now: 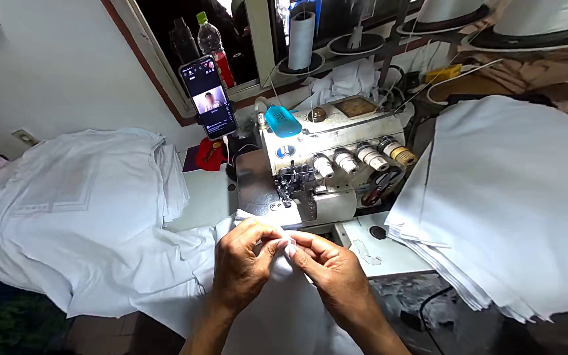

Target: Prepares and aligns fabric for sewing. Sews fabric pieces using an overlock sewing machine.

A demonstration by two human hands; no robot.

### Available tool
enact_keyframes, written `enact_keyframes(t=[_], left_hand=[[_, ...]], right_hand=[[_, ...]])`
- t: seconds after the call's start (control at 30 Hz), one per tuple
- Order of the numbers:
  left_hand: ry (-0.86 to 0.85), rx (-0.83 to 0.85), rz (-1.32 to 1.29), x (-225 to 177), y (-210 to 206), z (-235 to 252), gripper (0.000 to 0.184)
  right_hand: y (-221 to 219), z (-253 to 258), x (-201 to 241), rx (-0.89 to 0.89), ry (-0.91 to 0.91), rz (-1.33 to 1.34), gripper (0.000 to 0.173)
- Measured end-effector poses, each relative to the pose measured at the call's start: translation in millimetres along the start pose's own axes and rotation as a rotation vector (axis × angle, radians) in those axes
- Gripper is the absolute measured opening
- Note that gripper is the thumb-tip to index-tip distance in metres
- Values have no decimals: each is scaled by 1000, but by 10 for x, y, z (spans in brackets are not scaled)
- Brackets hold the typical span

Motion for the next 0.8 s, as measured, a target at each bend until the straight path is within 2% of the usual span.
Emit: enact_keyframes(t=[0.13, 0.27, 0.33, 0.43, 0.53, 0.57, 0.67, 0.8], left_hand=[[-29, 33, -34, -34, 51, 5, 7], [-56, -12, -15, -63, 68, 70, 8], [-16, 42, 18, -83, 80, 51, 12], [60, 181, 26, -91, 125, 86, 21], [99, 171, -31, -69, 114, 53, 18], [131, 146, -54, -61, 97, 7, 15], [203, 78, -97, -15, 50, -82, 11], [201, 93, -113, -4, 72, 97, 9]], right_hand=[[-6, -7, 47, 93, -26, -41, 23], [9, 65, 86, 156, 54, -137, 25], [6, 55, 100, 166, 128, -186, 25], [-33, -4, 152, 74, 248, -197, 25], [-7, -97, 23, -52, 298, -138, 15], [10, -137, -62, -63, 294, -133, 11], [36, -223, -258, -45, 238, -172, 23], [21, -117, -165, -113, 183, -153, 17]])
Point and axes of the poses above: each hand's wrist, its own z-axis towards the middle knuckle, its own y-axis out of the back of the hand, x = y × z, the point moved 3 cm from there along z, towards the middle knuckle, and after that the axes turned 8 degrees about -y, right-handed, at the moved point
